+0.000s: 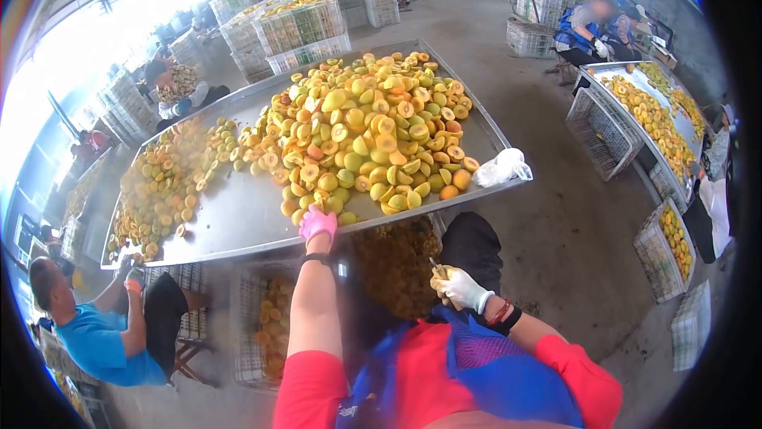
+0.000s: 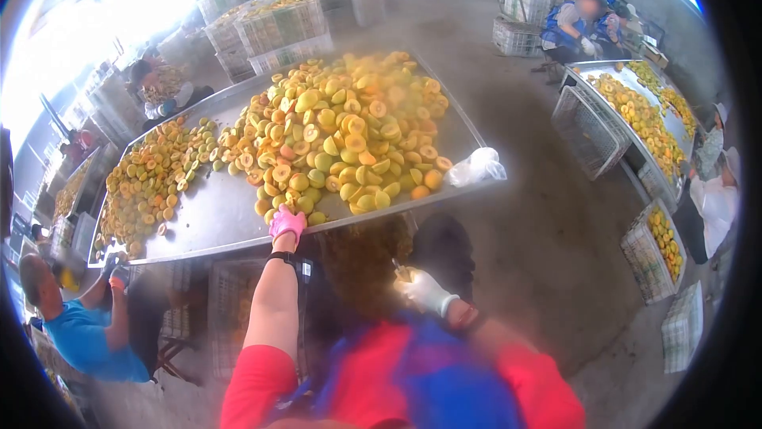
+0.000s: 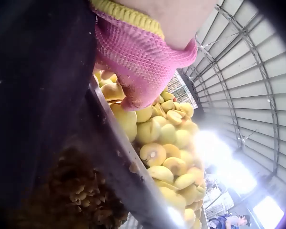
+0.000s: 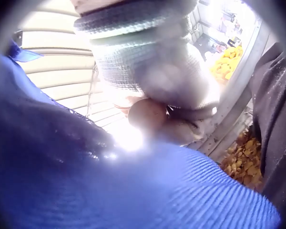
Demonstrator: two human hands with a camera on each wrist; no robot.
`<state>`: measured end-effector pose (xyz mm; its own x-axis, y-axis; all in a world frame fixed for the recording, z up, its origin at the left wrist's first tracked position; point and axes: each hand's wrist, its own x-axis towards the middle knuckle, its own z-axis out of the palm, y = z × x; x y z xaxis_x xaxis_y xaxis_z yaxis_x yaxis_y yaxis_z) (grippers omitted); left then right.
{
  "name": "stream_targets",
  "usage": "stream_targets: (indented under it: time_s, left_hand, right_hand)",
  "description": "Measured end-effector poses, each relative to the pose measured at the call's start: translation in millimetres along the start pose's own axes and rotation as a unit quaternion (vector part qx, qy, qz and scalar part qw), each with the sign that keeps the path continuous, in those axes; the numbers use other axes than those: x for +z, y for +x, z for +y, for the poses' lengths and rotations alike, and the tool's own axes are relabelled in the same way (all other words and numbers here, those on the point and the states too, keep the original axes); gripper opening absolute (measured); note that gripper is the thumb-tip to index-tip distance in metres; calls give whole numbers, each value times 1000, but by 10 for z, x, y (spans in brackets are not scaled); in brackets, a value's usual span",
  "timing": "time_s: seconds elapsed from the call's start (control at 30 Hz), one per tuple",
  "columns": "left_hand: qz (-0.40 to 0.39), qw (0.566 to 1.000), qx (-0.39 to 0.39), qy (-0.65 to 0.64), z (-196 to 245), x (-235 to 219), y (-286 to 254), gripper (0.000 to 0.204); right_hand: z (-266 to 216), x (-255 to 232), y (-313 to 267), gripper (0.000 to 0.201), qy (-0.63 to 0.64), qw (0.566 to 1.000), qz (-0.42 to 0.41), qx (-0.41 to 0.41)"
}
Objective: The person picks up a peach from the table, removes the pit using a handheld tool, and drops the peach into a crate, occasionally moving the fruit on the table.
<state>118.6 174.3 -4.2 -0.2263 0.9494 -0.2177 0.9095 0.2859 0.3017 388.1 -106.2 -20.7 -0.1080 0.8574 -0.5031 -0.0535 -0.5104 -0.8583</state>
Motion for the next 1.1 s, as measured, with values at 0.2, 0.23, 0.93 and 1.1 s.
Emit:
stream_targets:
  time_s: [0.2,0.23,0.93,1.1]
  left_hand:
    - [89,992,80,-35,-200,283,213,66]
    - [101,991,84,-39,-218,330,263,66]
    - [117,924,180,-316,-15,374,203,56]
    - [-59,642,139,-751,22,273,-370,39]
  right_hand:
    - [73,65,-74,11,0,999,35,14]
    - [86,61,-83,11,-6,999,36,13]
    - [-187,221,-179,28,-190,978,84,-7]
    - [-287,172,-144,23,-168,982,79,21]
